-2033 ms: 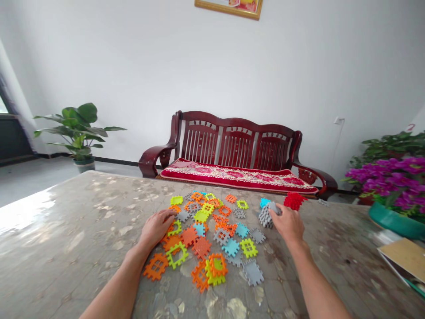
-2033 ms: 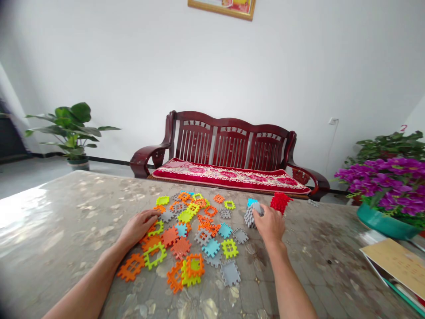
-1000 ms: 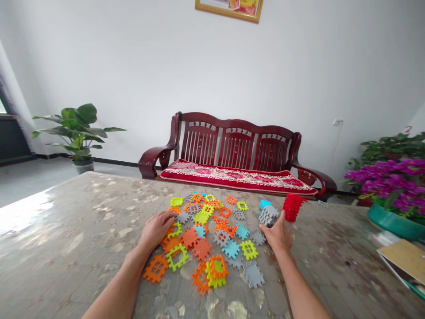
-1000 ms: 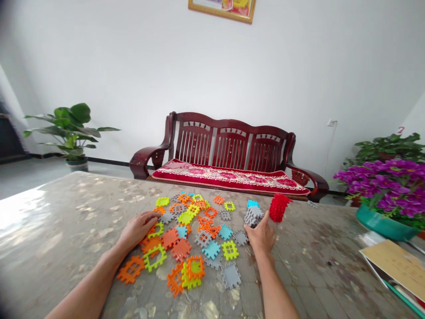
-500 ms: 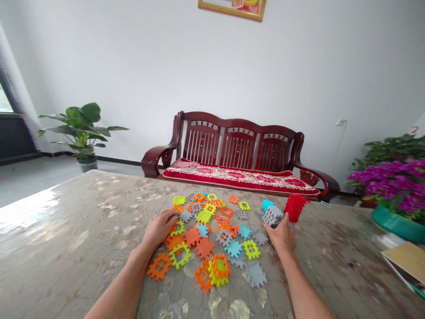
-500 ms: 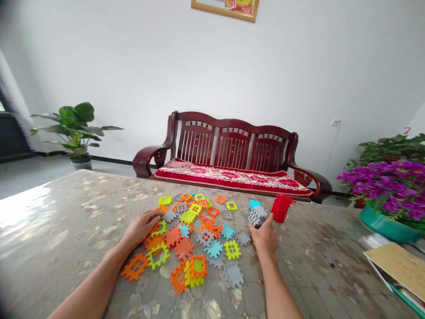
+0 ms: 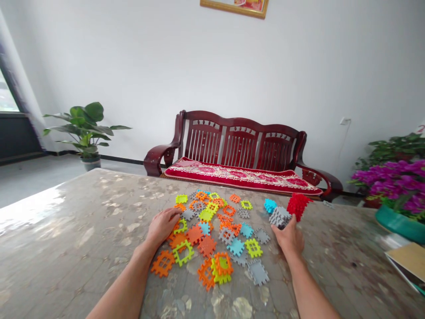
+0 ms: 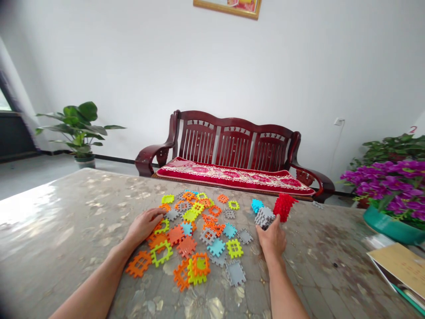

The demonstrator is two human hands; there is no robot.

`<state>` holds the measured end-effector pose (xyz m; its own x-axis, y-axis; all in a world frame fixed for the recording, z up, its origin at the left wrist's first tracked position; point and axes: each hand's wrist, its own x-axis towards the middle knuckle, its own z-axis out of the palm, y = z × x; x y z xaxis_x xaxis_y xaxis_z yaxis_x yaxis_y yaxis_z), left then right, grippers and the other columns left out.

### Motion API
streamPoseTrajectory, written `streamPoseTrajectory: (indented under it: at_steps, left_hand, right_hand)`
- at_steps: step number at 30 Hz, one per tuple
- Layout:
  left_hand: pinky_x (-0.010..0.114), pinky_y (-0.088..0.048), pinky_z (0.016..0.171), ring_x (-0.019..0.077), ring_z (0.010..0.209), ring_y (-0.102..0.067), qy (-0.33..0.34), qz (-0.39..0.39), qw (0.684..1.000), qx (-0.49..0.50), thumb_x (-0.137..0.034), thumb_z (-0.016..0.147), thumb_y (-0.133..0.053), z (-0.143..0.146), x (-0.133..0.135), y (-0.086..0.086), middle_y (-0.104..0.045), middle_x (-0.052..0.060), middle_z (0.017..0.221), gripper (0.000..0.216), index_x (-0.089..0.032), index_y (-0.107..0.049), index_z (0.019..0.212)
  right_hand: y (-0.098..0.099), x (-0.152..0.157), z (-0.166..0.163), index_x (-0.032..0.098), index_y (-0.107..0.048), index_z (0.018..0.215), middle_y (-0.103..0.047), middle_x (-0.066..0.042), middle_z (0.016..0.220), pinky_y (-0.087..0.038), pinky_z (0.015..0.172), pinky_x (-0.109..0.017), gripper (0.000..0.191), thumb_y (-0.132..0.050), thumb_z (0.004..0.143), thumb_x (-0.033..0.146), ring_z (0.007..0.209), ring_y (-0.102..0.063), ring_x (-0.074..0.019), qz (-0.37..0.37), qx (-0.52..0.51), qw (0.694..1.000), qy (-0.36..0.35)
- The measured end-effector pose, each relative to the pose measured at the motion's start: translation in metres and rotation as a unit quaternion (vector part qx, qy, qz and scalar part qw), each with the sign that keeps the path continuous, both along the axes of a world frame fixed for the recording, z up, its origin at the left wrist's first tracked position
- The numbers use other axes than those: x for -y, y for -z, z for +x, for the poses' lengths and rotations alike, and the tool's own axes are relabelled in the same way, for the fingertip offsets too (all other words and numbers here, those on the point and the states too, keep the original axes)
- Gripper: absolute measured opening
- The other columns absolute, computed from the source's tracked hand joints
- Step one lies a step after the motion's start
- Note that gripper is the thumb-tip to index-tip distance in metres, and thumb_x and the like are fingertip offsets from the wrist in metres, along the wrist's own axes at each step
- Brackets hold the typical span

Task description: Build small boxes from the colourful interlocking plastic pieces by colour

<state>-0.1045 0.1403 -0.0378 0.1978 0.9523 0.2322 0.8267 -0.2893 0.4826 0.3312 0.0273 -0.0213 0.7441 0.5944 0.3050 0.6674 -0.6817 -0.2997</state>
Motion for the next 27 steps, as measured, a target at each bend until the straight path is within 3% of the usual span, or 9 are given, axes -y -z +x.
streamPoseTrajectory:
  at_steps: [18, 27]
  left_hand:
    - [0.029, -0.043, 0.099, 0.0189, 0.111, -0.063, -0.003, 0.011, 1.0, -0.005, -0.037, 0.087, -0.039, 0.001, 0.001, -0.001, -0.07, -0.001, 0.119, 0.038, -0.029, -0.071, 0.105]
    - [0.028, -0.044, 0.098, 0.0186, 0.11, -0.063, -0.007, 0.011, 1.0, -0.009, -0.037, 0.087, -0.039, 0.001, 0.002, -0.003, -0.07, -0.002, 0.119, 0.038, -0.03, -0.071, 0.104]
  right_hand:
    - [0.0, -0.004, -0.002, 0.01, -0.022, 0.147, -0.067, -0.019, 0.115, -0.049, 0.084, -0.042, 0.087, -0.057, 0.079, 0.051, 0.104, -0.064, -0.0349, 0.002, 0.015, 0.999, -0.038]
    - [0.004, -0.002, -0.002, 0.006, -0.018, 0.148, -0.063, -0.024, 0.12, -0.046, 0.089, -0.046, 0.094, -0.062, 0.077, 0.05, 0.108, -0.061, -0.0374, 0.017, -0.031, 0.998, -0.052]
